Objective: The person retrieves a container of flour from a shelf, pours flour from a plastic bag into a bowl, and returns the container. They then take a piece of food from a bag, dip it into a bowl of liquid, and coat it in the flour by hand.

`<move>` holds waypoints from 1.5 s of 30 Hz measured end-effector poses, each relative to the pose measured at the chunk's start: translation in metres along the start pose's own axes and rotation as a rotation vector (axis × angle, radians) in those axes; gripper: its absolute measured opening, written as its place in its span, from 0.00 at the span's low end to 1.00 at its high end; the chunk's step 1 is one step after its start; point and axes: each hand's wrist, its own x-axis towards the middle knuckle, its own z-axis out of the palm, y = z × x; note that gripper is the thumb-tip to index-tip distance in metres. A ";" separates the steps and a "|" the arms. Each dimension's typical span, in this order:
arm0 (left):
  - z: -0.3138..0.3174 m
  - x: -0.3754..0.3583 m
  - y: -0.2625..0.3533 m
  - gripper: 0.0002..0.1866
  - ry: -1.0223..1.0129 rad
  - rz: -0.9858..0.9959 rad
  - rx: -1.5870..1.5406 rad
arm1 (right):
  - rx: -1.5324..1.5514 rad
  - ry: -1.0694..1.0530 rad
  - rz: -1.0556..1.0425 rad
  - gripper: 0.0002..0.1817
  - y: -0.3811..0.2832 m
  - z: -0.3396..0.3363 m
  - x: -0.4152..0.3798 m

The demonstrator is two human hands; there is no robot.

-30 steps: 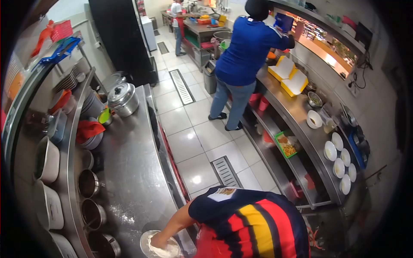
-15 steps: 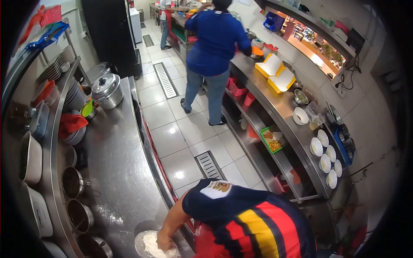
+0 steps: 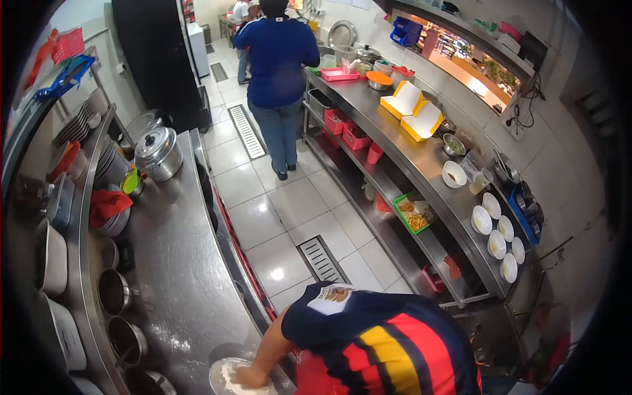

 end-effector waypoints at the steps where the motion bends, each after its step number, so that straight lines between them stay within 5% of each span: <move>1: -0.006 -0.003 -0.001 0.20 0.001 0.010 -0.028 | 0.050 0.146 -0.085 0.30 0.012 0.017 -0.010; 2: -0.018 -0.009 -0.005 0.19 0.004 0.022 -0.066 | 0.111 0.271 -0.191 0.26 0.011 0.028 -0.024; 3: -0.031 -0.022 -0.010 0.19 0.015 0.035 -0.123 | 0.147 0.021 -0.183 0.27 0.011 0.002 -0.036; 4: -0.051 -0.040 -0.022 0.19 0.043 0.058 -0.189 | -0.013 0.373 -0.439 0.27 0.037 0.061 -0.030; 6: -0.062 -0.080 -0.048 0.19 0.061 0.098 -0.331 | 0.074 0.146 -0.111 0.25 0.003 -0.033 -0.074; 7: -0.056 -0.097 -0.056 0.19 0.081 0.103 -0.368 | 0.022 -0.296 -0.006 0.24 -0.016 -0.090 -0.078; 8: -0.045 -0.108 -0.059 0.18 0.107 0.106 -0.377 | 0.008 -0.365 0.076 0.26 -0.027 -0.108 -0.082; 9: -0.032 -0.112 -0.053 0.19 0.171 0.092 -0.353 | -0.028 -0.138 0.057 0.26 -0.035 -0.116 -0.092; 12: 0.009 -0.128 -0.024 0.20 0.341 0.030 -0.341 | 0.094 -0.172 -0.018 0.26 -0.032 -0.098 -0.080; 15: 0.005 -0.138 -0.025 0.20 0.298 0.038 -0.402 | 0.190 -0.306 0.099 0.27 -0.057 -0.133 -0.058; 19: 0.007 -0.139 -0.022 0.26 0.321 0.059 -0.395 | 0.243 -0.210 0.121 0.29 -0.051 -0.144 -0.046; 20: 0.003 -0.139 -0.022 0.35 0.266 0.043 -0.379 | 0.243 -0.205 0.024 0.34 -0.043 -0.145 -0.047; 23: 0.002 -0.135 -0.025 0.35 0.265 0.061 -0.416 | 0.069 -0.191 -0.096 0.40 -0.037 -0.134 -0.054; 26: -0.006 -0.129 -0.024 0.25 0.236 0.076 -0.470 | 0.046 -0.436 -0.182 0.38 -0.044 -0.128 -0.063; 31: -0.014 -0.125 -0.019 0.25 0.275 0.125 -0.494 | -0.196 -0.628 -0.551 0.31 -0.032 -0.150 -0.054; 41: -0.002 -0.122 -0.026 0.29 0.330 0.112 -0.497 | -0.149 -0.542 -0.298 0.20 -0.038 -0.141 -0.024; 45: 0.015 -0.147 -0.010 0.37 0.513 0.165 -0.177 | 0.103 -0.397 -0.039 0.25 -0.011 -0.120 0.000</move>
